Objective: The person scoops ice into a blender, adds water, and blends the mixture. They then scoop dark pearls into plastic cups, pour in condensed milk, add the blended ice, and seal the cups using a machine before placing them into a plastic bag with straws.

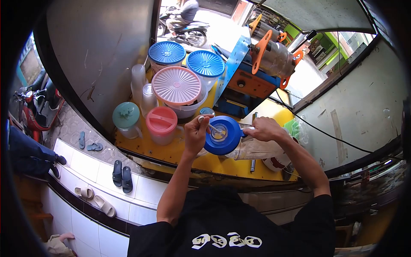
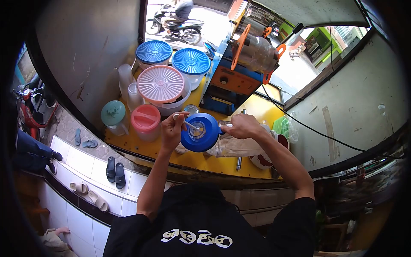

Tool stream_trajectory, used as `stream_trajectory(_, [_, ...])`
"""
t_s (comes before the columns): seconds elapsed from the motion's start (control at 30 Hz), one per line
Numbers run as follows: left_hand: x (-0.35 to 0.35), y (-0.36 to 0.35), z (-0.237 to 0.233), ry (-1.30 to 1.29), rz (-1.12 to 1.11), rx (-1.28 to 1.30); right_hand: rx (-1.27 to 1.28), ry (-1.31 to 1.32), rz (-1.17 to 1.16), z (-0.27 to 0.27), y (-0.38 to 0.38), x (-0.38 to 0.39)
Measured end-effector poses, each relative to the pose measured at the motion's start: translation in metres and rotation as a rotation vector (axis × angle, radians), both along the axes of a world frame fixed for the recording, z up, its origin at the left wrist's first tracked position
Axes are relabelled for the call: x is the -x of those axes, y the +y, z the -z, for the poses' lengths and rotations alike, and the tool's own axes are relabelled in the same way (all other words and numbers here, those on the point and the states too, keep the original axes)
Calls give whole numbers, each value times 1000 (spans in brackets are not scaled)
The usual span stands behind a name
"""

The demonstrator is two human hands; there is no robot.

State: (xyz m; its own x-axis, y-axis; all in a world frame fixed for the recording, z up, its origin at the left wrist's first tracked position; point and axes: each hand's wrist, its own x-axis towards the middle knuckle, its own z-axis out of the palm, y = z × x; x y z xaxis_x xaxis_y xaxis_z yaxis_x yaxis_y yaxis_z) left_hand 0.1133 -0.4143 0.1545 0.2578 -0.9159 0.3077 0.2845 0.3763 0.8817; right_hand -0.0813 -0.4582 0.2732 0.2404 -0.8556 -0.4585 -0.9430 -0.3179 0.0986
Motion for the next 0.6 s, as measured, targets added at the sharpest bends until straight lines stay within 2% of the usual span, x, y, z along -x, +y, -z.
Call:
stream_trajectory(0.2, [-8, -4, 2, -33, 53, -2, -6, -18, -18, 2, -4, -3])
stream_trajectory(0.6, [-12, -5, -15, -31, 20, 38, 36, -24, -37, -7, -4, -3])
